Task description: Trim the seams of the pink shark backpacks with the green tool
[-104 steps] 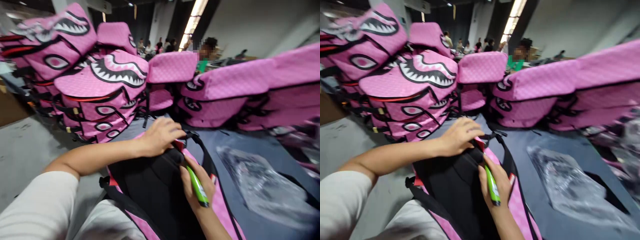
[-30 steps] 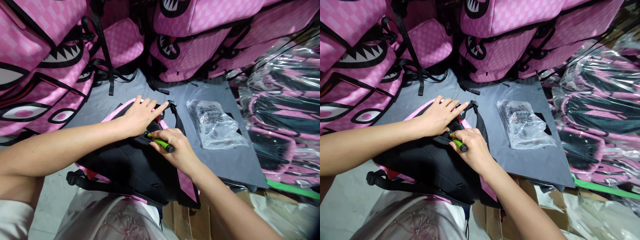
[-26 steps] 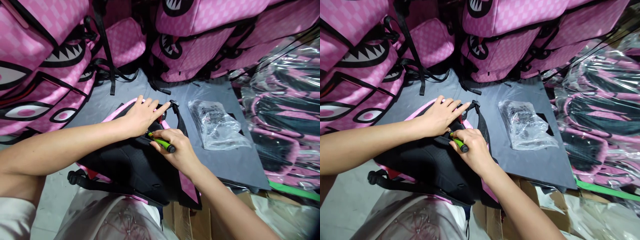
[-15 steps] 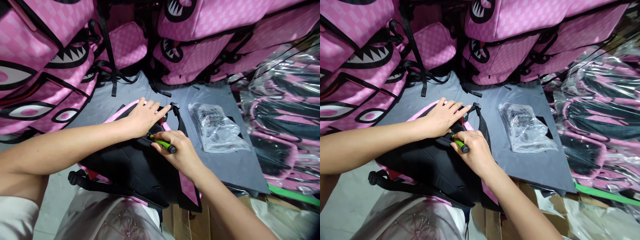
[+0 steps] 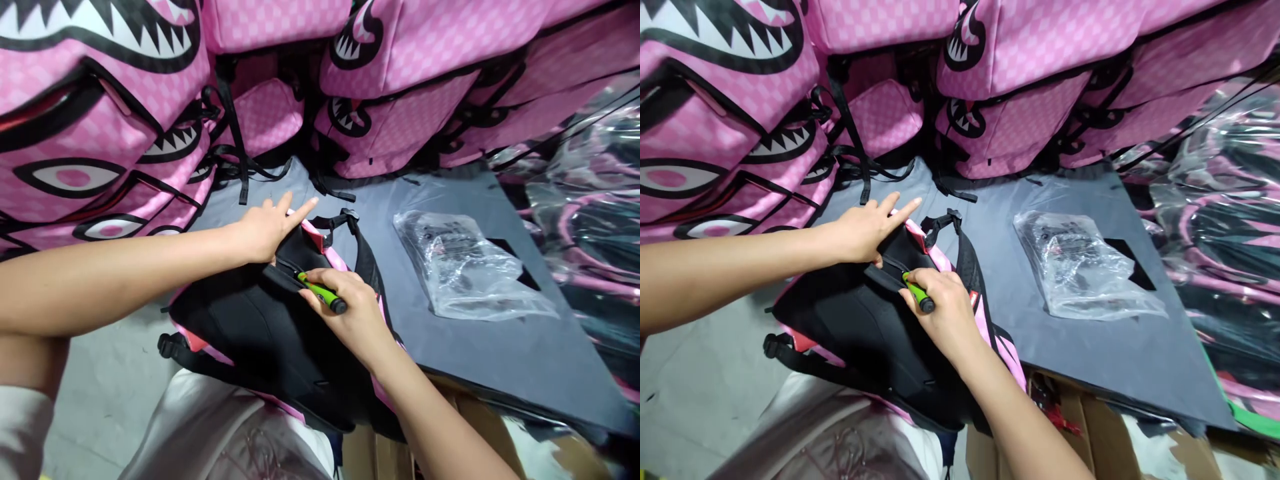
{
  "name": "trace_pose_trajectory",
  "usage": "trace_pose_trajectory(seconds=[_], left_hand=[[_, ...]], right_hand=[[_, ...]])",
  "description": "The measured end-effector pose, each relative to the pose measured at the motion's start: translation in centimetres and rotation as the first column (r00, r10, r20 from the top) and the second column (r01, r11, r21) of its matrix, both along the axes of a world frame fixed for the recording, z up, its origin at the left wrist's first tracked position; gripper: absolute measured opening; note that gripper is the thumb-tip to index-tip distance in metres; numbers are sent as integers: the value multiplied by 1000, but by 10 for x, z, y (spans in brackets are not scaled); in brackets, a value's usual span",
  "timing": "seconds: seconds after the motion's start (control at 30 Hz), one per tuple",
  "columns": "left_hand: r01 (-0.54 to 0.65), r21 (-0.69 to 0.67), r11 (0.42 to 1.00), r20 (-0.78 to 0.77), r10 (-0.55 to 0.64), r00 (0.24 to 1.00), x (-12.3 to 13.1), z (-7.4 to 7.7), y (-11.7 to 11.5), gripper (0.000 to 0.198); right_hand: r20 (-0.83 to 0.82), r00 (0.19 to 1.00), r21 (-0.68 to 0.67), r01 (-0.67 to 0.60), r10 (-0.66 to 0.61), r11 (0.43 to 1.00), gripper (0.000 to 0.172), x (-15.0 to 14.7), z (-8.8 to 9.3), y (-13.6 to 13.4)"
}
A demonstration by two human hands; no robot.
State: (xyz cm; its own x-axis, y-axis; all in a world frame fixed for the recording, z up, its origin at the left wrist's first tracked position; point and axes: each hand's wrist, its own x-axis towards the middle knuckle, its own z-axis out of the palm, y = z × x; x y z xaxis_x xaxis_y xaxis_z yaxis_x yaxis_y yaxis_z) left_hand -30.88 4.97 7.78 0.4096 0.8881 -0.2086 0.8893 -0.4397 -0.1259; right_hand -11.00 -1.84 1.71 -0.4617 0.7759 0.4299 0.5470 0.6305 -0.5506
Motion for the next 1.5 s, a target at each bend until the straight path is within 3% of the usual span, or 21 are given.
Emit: trace_pose_trajectory(seconds=[0.17, 0.37, 0.47, 0.63, 0.8, 0.97, 1.23, 1.37, 1.5], left_hand=[[29, 50, 998, -31, -27, 999, 4, -5, 0, 129], [63, 90, 994, -3, -63, 998, -6, -12, -2, 113], [29, 60, 998, -12, -28, 1000, -4, -12, -1, 115], [-2, 10, 1000, -37, 2, 999, 6, -12, 2, 138], [-17, 43, 999, 32, 16, 999, 8, -17, 2, 122], [-1, 51, 999, 90, -4, 996, 0, -21, 0, 104], [-107, 30, 994, 121, 103, 987, 1, -20, -1, 102], [-24, -21, 999, 66, 26, 997, -3, -13, 4, 93], [50, -55, 997, 39, -48, 998, -9, -6, 10, 93]], right_hand=[[-98, 995, -4, -10, 9, 1000, 12, -6, -10, 4], [-111, 994, -27, -10, 7, 1000, 14, -7, -7, 3], [-56, 998, -18, -38, 37, 999, 16, -11, -7, 7], [-51, 999, 114, -7, 13, 993, 14, -18, -17, 9], [-50, 999, 107, 20, -14, 994, 16, -16, -21, 10], [-69, 996, -1, 63, -62, 998, 22, -5, -15, 4], [12, 999, -155, 54, -53, 986, 19, 3, 5, 0], [84, 996, -130, 33, -22, 991, 20, 0, 13, 1], [108, 989, -82, 105, -96, 991, 19, -2, 15, -1]])
